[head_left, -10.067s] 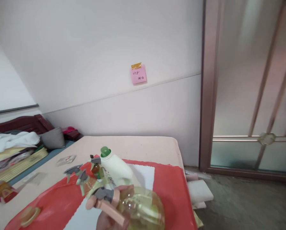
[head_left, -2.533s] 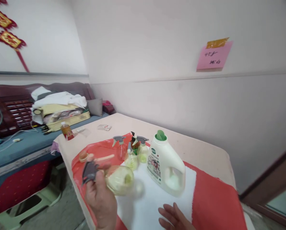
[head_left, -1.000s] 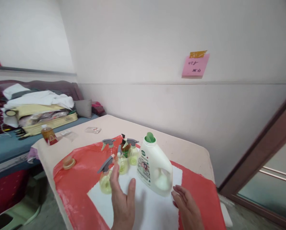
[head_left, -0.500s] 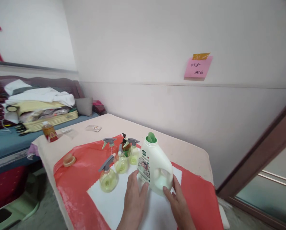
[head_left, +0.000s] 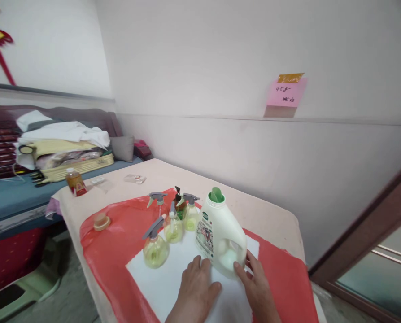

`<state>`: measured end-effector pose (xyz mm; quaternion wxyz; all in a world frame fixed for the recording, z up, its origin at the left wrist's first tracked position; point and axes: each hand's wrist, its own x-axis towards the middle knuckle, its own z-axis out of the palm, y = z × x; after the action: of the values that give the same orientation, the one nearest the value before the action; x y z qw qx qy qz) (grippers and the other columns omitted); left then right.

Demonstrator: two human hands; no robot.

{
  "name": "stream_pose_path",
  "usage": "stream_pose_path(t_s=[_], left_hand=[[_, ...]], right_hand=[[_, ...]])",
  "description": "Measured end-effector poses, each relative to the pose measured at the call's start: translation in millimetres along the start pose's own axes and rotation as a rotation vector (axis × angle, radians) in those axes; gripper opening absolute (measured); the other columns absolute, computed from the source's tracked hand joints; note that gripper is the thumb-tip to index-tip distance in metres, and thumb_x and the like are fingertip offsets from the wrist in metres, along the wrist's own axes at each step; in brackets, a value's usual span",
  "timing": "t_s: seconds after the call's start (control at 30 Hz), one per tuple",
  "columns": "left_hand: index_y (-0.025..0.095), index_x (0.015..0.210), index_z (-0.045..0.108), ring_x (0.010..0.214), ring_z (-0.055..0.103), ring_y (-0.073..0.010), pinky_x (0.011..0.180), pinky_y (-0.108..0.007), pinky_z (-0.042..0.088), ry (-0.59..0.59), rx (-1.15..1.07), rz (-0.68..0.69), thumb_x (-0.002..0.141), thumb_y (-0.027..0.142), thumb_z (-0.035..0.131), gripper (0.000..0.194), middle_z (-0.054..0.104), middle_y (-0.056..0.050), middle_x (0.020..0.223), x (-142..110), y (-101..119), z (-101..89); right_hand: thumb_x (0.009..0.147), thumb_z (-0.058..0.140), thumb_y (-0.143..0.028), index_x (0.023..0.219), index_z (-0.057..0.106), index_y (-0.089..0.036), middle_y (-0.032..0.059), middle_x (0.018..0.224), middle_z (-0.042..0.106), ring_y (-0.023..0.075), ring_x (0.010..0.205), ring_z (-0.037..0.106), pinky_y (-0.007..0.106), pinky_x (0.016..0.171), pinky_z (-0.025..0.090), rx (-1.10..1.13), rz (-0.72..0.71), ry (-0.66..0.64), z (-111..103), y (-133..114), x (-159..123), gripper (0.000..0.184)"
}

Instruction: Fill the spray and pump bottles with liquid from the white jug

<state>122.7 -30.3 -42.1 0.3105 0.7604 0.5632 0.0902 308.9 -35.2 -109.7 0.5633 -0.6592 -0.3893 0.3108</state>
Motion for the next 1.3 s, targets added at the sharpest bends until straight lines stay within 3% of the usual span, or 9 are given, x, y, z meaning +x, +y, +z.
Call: stream_pose_path(t_s=[0.1,0.23,0.4,0.63,0.83,1.3], left_hand=[[0.019,0.121,0.057,0.121,0.046,-0.0324,0.100,-0.046,0.034,-0.005,0.010,0.023,0.078,0.037,0.047,0.048,0.052,-0.015,0.130,-0.4,1.2,-0.2],[0.022,0.116,0.060,0.113,0.050,-0.0327,0.094,-0.047,0.038,-0.148,0.081,0.072,0.074,0.039,0.055,0.046,0.057,-0.011,0.122,-3.0,1.9,0.1],[0.027,0.116,0.062,0.116,0.048,-0.0353,0.090,-0.050,0.041,-0.263,0.133,0.181,0.068,0.040,0.064,0.050,0.056,-0.009,0.127,-8.2,0.7,4.1],[0.027,0.117,0.064,0.118,0.049,-0.0365,0.089,-0.051,0.044,-0.366,0.192,0.180,0.064,0.032,0.067,0.053,0.061,-0.010,0.125,-12.7,8.7,4.2],[0.024,0.116,0.064,0.117,0.050,-0.0354,0.091,-0.049,0.043,-0.315,0.176,0.190,0.063,0.035,0.067,0.054,0.061,-0.011,0.124,-14.6,5.7,8.2],[0.026,0.112,0.062,0.114,0.052,-0.0344,0.089,-0.047,0.041,-0.300,0.219,0.196,0.061,0.036,0.068,0.053,0.063,-0.008,0.119,-7.7,-4.0,14.4]], right_hand=[[0.071,0.063,-0.061,0.114,0.053,-0.025,0.0080,0.119,0.061,0.0293,0.113,0.056,0.040,0.085,0.052,0.019,-0.013,-0.048,2.8,-5.4,-0.6,0.057],[0.077,0.056,-0.060,0.107,0.049,-0.025,0.0039,0.100,0.064,0.0247,0.093,0.062,0.036,0.073,0.052,0.002,-0.024,-0.078,8.9,-9.7,-4.3,0.047],[0.079,0.056,-0.057,0.096,0.051,-0.026,-0.0038,0.070,0.056,0.0201,0.069,0.055,0.032,0.063,0.043,-0.102,-0.024,-0.062,6.1,-7.6,-6.7,0.036],[0.078,0.056,-0.058,0.097,0.051,-0.024,0.0000,0.079,0.060,0.0229,0.082,0.058,0.032,0.069,0.045,-0.047,-0.051,-0.130,2.2,-3.2,-1.7,0.039],[0.080,0.058,-0.052,0.108,0.052,-0.023,0.0030,0.098,0.065,0.0216,0.087,0.060,0.031,0.075,0.049,0.037,-0.058,-0.289,-0.6,-3.9,-0.5,0.041],[0.078,0.061,-0.046,0.109,0.058,-0.021,0.0048,0.094,0.068,0.0224,0.085,0.060,0.033,0.074,0.050,0.084,-0.084,-0.270,1.2,-16.3,-10.4,0.040]])
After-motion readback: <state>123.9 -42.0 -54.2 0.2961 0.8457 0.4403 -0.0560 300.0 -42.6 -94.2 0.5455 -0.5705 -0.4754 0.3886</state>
